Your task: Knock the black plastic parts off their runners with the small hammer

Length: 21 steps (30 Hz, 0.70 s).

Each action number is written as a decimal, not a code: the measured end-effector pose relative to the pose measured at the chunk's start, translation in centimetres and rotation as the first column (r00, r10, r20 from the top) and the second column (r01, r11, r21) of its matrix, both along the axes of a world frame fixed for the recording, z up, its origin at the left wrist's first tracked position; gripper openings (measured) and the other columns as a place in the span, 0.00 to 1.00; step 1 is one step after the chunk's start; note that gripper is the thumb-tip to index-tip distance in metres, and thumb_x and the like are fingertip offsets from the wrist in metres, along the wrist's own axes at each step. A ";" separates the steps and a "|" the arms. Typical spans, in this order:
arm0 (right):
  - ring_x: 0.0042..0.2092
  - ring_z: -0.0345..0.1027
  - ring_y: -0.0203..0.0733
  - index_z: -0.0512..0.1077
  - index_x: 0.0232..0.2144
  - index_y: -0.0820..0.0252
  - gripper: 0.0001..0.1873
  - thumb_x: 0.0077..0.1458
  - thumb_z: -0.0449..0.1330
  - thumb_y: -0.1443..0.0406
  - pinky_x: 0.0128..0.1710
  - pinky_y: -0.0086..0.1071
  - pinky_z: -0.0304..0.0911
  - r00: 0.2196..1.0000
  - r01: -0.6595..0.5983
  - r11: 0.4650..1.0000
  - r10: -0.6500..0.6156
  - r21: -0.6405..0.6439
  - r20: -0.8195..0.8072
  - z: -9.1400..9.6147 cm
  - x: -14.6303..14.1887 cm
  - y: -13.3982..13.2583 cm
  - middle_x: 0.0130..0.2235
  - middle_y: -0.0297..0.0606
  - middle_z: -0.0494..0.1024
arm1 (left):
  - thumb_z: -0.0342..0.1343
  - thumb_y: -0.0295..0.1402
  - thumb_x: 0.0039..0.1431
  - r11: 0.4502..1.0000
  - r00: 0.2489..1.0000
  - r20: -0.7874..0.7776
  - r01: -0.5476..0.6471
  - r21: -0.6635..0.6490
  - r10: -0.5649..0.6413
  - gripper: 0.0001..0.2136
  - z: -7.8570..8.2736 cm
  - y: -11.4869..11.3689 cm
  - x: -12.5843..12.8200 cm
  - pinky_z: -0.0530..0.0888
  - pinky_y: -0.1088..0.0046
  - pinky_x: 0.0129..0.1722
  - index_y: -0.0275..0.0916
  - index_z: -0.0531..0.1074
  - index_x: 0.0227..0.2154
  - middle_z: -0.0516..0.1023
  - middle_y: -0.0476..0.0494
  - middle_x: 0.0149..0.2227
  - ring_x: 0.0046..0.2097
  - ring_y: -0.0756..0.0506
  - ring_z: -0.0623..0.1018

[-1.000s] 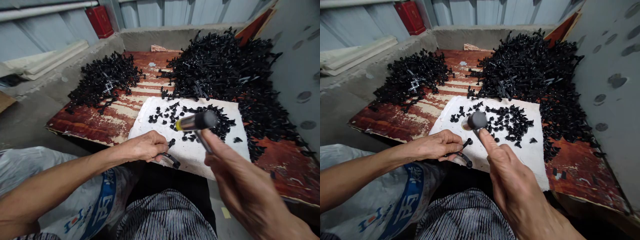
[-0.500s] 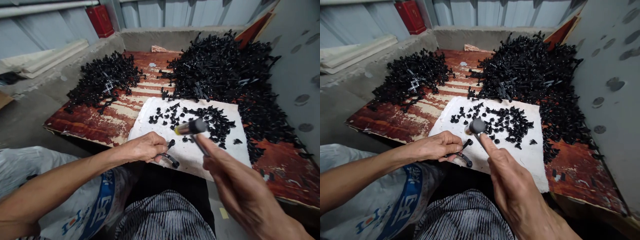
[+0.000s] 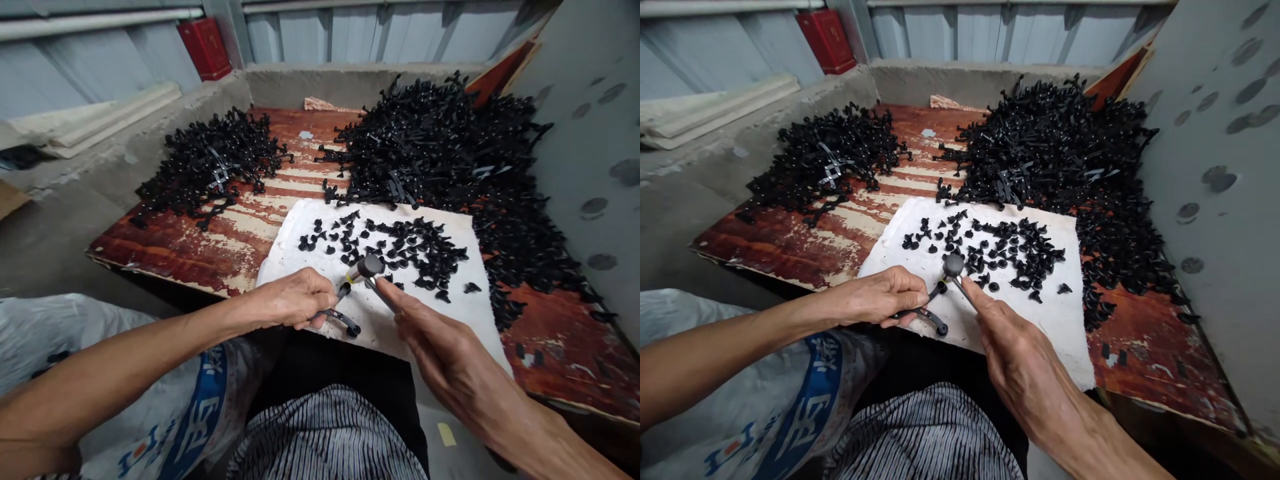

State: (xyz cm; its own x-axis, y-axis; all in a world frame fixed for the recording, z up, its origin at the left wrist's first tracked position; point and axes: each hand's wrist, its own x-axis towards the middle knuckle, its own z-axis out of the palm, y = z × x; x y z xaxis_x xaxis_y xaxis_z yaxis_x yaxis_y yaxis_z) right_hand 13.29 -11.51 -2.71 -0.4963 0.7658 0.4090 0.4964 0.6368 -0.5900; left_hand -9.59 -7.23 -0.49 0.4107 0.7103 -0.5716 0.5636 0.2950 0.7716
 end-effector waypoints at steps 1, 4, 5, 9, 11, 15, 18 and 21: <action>0.55 0.72 0.44 0.58 0.66 0.48 0.34 0.60 0.51 0.77 0.53 0.37 0.70 1.000 0.008 1.000 -0.009 -0.011 -0.021 -0.2 0.0 0.0 0.59 0.39 0.74 | 0.47 0.33 0.61 1.000 1.000 0.002 0.000 0.000 0.000 0.17 -0.1 -0.1 0.0 0.52 0.80 0.14 0.37 0.63 0.17 0.61 0.55 0.12 0.13 0.56 0.57; 0.53 0.73 0.42 0.54 0.67 0.43 0.37 0.61 0.50 0.76 0.53 0.36 0.69 0.986 0.089 0.996 -0.089 -0.007 -0.142 -0.6 -0.1 0.0 0.59 0.37 0.73 | 0.47 0.34 0.61 1.000 0.999 0.029 0.012 0.018 -0.013 0.17 -0.6 -0.4 0.1 0.54 0.80 0.15 0.37 0.63 0.17 0.61 0.55 0.13 0.14 0.56 0.58; 0.52 0.75 0.42 0.58 0.66 0.43 0.35 0.61 0.50 0.75 0.50 0.34 0.71 0.992 0.042 0.998 -0.047 -0.043 -0.117 -0.6 0.0 0.1 0.57 0.37 0.76 | 0.47 0.34 0.61 0.999 0.999 0.032 0.021 0.025 -0.022 0.17 -0.7 -0.5 0.1 0.54 0.80 0.15 0.37 0.63 0.17 0.61 0.55 0.12 0.14 0.56 0.58; 0.38 0.79 0.41 0.70 0.57 0.44 0.23 0.61 0.55 0.65 0.37 0.32 0.74 0.971 0.130 0.961 -0.174 -0.246 -0.166 -0.4 0.3 0.3 0.42 0.39 0.83 | 0.48 0.36 0.60 0.997 0.999 -0.054 0.004 0.074 0.000 0.15 0.9 0.5 -1.3 0.55 0.79 0.16 0.37 0.66 0.19 0.62 0.54 0.13 0.15 0.55 0.59; 0.28 0.75 0.38 0.73 0.54 0.45 0.20 0.60 0.58 0.58 0.27 0.28 0.72 0.899 0.220 0.896 -0.340 -0.385 -0.277 -0.5 0.6 0.2 0.32 0.37 0.81 | 0.49 0.36 0.60 0.968 0.973 -0.159 -0.132 0.212 0.167 0.13 3.0 2.3 -3.5 0.57 0.78 0.17 0.36 0.69 0.23 0.69 0.50 0.18 0.17 0.53 0.63; 0.17 0.58 0.32 0.71 0.51 0.51 0.26 0.52 0.64 0.49 0.13 0.25 0.57 0.693 0.161 0.683 -0.592 -0.713 -0.411 -1.7 1.1 0.4 0.21 0.28 0.68 | 0.52 0.37 0.58 0.570 0.651 -0.290 -0.268 0.777 0.701 0.13 7.6 7.6 -9.8 0.71 0.70 0.35 0.31 0.73 0.37 0.77 0.39 0.35 0.35 0.44 0.76; 0.18 0.55 0.32 0.66 0.53 0.53 0.31 0.50 0.66 0.49 0.14 0.26 0.55 0.620 -0.004 0.581 -0.637 -0.814 -0.458 -2.2 1.3 0.9 0.21 0.25 0.63 | 0.54 0.35 0.56 0.288 0.385 -0.227 -0.106 0.952 0.894 0.21 8.1 11.1 -11.5 0.68 0.58 0.51 0.26 0.69 0.49 0.73 0.27 0.50 0.53 0.33 0.72; 0.18 0.52 0.32 0.64 0.53 0.55 0.35 0.48 0.68 0.49 0.14 0.26 0.53 0.590 -0.041 0.529 -0.671 -0.847 -0.448 -1.7 0.7 1.2 0.20 0.23 0.61 | 0.50 0.33 0.58 0.390 0.603 -0.314 0.005 0.921 0.733 0.14 5.6 13.6 -8.7 0.68 0.63 0.51 0.32 0.73 0.43 0.75 0.32 0.48 0.51 0.37 0.74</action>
